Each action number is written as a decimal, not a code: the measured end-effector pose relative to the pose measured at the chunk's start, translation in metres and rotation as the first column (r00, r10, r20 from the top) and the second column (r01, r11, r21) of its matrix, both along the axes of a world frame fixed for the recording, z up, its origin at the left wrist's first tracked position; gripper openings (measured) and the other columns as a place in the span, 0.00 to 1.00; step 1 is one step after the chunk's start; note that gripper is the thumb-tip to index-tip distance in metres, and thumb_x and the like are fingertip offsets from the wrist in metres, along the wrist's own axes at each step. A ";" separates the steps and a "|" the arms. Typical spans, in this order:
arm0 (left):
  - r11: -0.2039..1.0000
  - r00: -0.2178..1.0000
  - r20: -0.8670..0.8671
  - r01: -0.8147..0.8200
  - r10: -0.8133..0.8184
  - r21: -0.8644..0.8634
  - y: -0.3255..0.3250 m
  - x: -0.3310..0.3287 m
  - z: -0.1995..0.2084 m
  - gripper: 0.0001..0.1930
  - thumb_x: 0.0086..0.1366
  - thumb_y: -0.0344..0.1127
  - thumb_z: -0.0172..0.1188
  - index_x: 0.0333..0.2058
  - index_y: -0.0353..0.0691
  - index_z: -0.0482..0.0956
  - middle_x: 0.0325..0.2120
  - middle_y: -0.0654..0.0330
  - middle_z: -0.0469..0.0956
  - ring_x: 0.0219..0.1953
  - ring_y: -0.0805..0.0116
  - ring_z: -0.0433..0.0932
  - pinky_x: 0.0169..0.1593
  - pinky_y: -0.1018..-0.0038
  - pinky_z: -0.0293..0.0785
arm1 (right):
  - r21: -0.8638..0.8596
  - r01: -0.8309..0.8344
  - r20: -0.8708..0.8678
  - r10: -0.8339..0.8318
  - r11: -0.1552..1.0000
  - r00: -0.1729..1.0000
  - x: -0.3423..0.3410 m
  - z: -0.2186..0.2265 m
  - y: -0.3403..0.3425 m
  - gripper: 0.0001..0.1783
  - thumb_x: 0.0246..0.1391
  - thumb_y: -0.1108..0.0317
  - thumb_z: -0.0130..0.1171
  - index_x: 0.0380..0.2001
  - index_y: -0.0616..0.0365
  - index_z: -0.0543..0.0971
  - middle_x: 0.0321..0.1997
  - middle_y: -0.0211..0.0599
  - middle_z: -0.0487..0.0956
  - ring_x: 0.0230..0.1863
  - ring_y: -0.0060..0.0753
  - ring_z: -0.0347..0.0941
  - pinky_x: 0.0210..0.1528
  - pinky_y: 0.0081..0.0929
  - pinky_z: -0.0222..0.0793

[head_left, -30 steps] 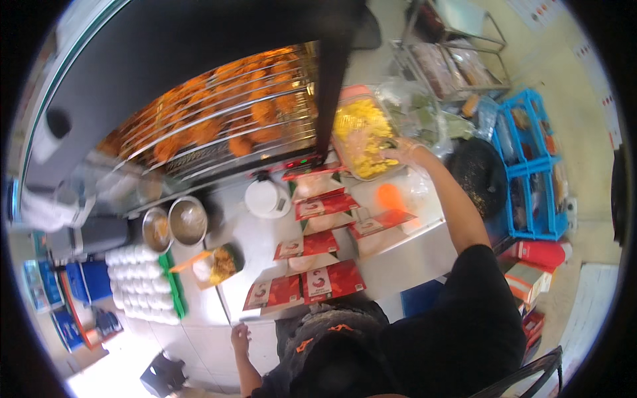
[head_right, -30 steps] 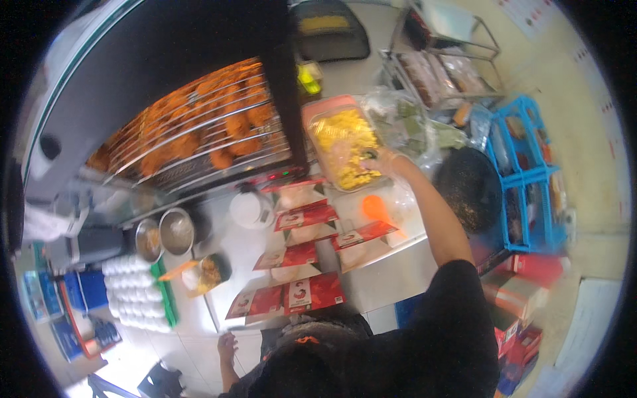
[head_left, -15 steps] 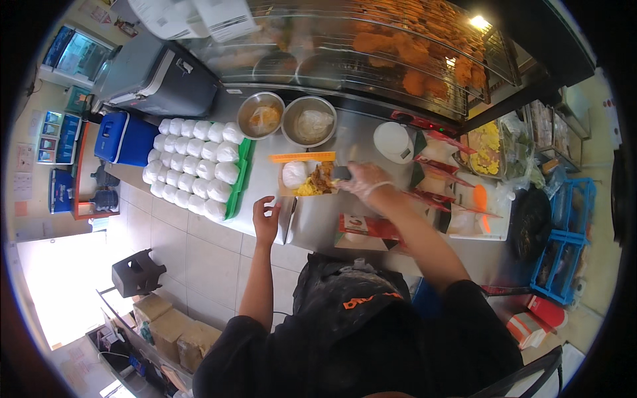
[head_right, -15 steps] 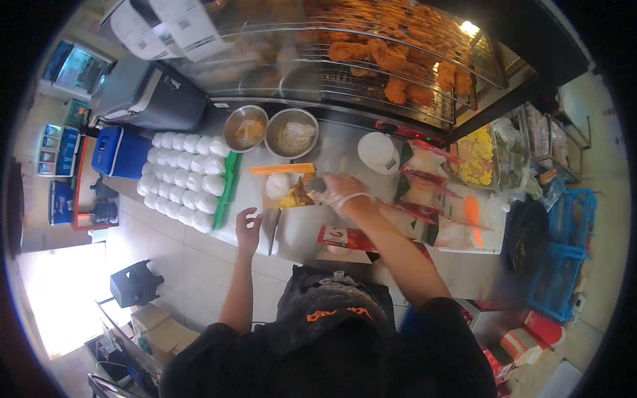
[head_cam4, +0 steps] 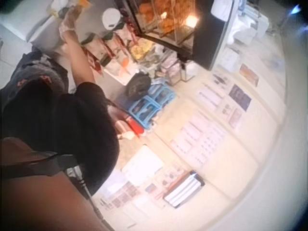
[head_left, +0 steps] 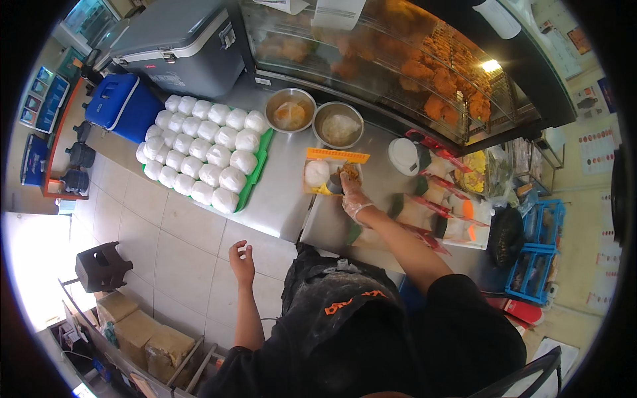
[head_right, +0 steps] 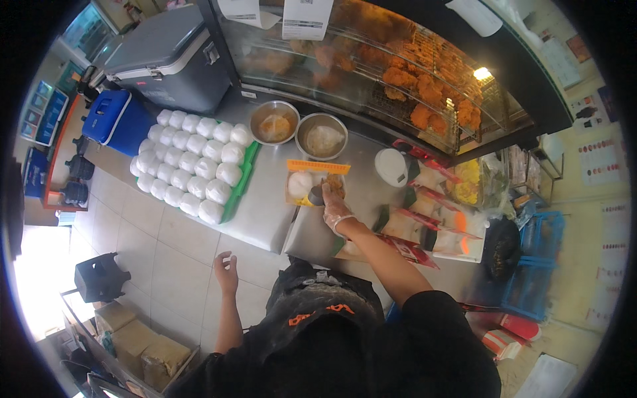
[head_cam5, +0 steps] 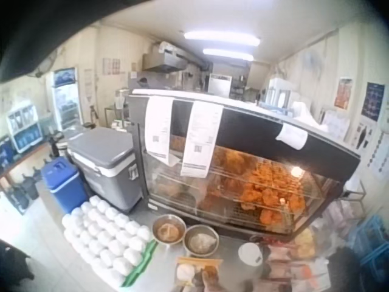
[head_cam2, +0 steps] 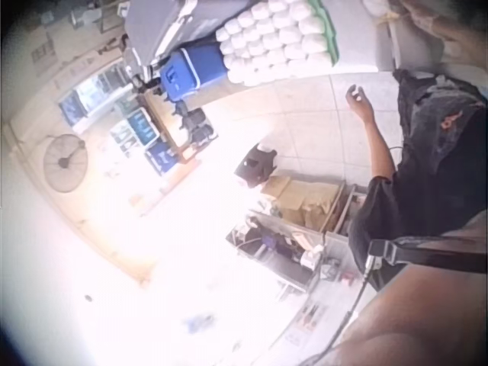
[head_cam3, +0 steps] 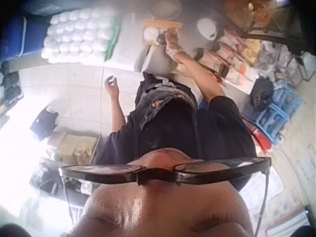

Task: The person assembles food orders by placing fried chicken and buns into paper boxes, adding sauces and toppings, and packing them into bags. They retrieve buns from a cooler and handle various condiments and packaging materials.

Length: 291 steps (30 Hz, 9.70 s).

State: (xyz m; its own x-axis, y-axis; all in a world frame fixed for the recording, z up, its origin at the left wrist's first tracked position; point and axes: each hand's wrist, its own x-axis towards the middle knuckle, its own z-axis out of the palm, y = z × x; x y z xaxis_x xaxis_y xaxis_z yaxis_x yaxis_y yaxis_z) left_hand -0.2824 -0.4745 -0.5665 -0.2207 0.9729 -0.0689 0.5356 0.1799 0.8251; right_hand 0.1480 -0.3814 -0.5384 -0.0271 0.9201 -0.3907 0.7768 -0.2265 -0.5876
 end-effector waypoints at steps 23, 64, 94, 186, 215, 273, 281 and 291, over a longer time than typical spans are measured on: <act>0.121 -0.142 0.224 0.515 -0.964 0.848 -0.008 0.457 0.481 0.25 0.73 0.47 0.58 0.68 0.61 0.74 0.80 0.71 0.43 0.74 0.60 0.57 0.64 0.56 0.65 | 0.045 0.924 -0.599 -0.730 0.381 0.330 0.454 0.112 -0.206 0.33 0.58 0.77 0.67 0.67 0.53 0.74 0.39 0.32 0.83 0.35 0.25 0.79 0.37 0.24 0.77; 0.461 0.411 0.287 0.878 -0.865 0.132 -0.075 1.108 0.148 0.08 0.70 0.31 0.67 0.38 0.34 0.77 0.32 0.64 0.73 0.34 0.73 0.70 0.40 0.74 0.73 | 0.313 0.950 0.304 -0.947 -0.008 -0.108 0.787 0.130 -0.774 0.16 0.63 0.61 0.59 0.50 0.56 0.84 0.49 0.51 0.84 0.55 0.54 0.80 0.59 0.46 0.74; 0.373 0.404 0.632 0.908 -0.661 -0.189 -0.092 0.784 0.228 0.10 0.71 0.36 0.61 0.47 0.39 0.75 0.39 0.63 0.77 0.38 0.73 0.77 0.44 0.73 0.75 | -0.251 0.945 -0.911 -0.278 -0.211 -0.304 0.685 0.179 -0.652 0.12 0.65 0.66 0.64 0.49 0.55 0.78 0.39 0.28 0.82 0.40 0.23 0.80 0.41 0.24 0.76; 0.802 0.737 0.315 0.546 -0.598 0.243 0.244 0.192 0.059 0.08 0.66 0.26 0.69 0.43 0.33 0.82 0.38 0.56 0.87 0.41 0.70 0.85 0.49 0.72 0.80 | 0.140 0.011 0.035 -0.016 0.990 0.999 -0.033 0.045 0.091 0.16 0.65 0.64 0.54 0.52 0.49 0.83 0.53 0.46 0.85 0.57 0.51 0.80 0.60 0.42 0.73; 0.416 0.495 -0.287 0.860 -0.820 0.296 0.265 0.234 0.019 0.12 0.64 0.36 0.66 0.46 0.48 0.88 0.37 0.58 0.87 0.41 0.55 0.85 0.46 0.58 0.81 | 0.204 0.129 0.051 -0.142 0.970 0.989 -0.002 -0.007 0.060 0.11 0.60 0.74 0.53 0.40 0.59 0.83 0.44 0.54 0.83 0.50 0.58 0.81 0.51 0.47 0.77; -0.347 -0.123 0.681 0.916 -0.722 -0.202 -0.391 0.501 0.173 0.22 0.73 0.38 0.63 0.62 0.41 0.71 0.47 0.51 0.84 0.46 0.63 0.84 0.47 0.66 0.85 | -0.011 0.999 0.242 -0.970 0.036 0.038 0.089 0.179 -0.811 0.19 0.58 0.58 0.57 0.33 0.64 0.87 0.35 0.55 0.86 0.40 0.55 0.85 0.46 0.45 0.80; -0.718 -0.459 0.690 0.684 -0.560 -0.129 -0.822 0.585 0.064 0.20 0.72 0.40 0.62 0.58 0.37 0.76 0.28 0.60 0.81 0.25 0.74 0.79 0.28 0.76 0.78 | -0.007 0.995 0.791 -0.608 0.096 0.064 0.001 0.067 -1.234 0.13 0.51 0.61 0.67 0.33 0.60 0.86 0.42 0.50 0.86 0.47 0.56 0.82 0.50 0.47 0.79; -0.723 -0.583 0.561 0.690 -0.587 -0.040 -1.009 0.592 0.022 0.23 0.75 0.43 0.53 0.61 0.36 0.76 0.49 0.49 0.84 0.46 0.59 0.84 0.51 0.63 0.79 | -0.151 0.984 0.736 -0.676 -0.092 0.050 -0.021 0.018 -1.427 0.21 0.58 0.58 0.67 0.47 0.63 0.83 0.48 0.50 0.86 0.49 0.52 0.83 0.50 0.41 0.82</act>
State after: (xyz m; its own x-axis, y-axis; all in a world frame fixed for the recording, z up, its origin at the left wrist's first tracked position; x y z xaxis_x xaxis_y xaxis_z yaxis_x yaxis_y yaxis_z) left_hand 0.3100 -1.4833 -0.5446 0.7706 -0.5984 -0.2194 0.1660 -0.1439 0.9756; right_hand 0.1274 -1.8084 -0.5207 0.8381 -0.3520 -0.4167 -0.2840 -0.9338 0.2175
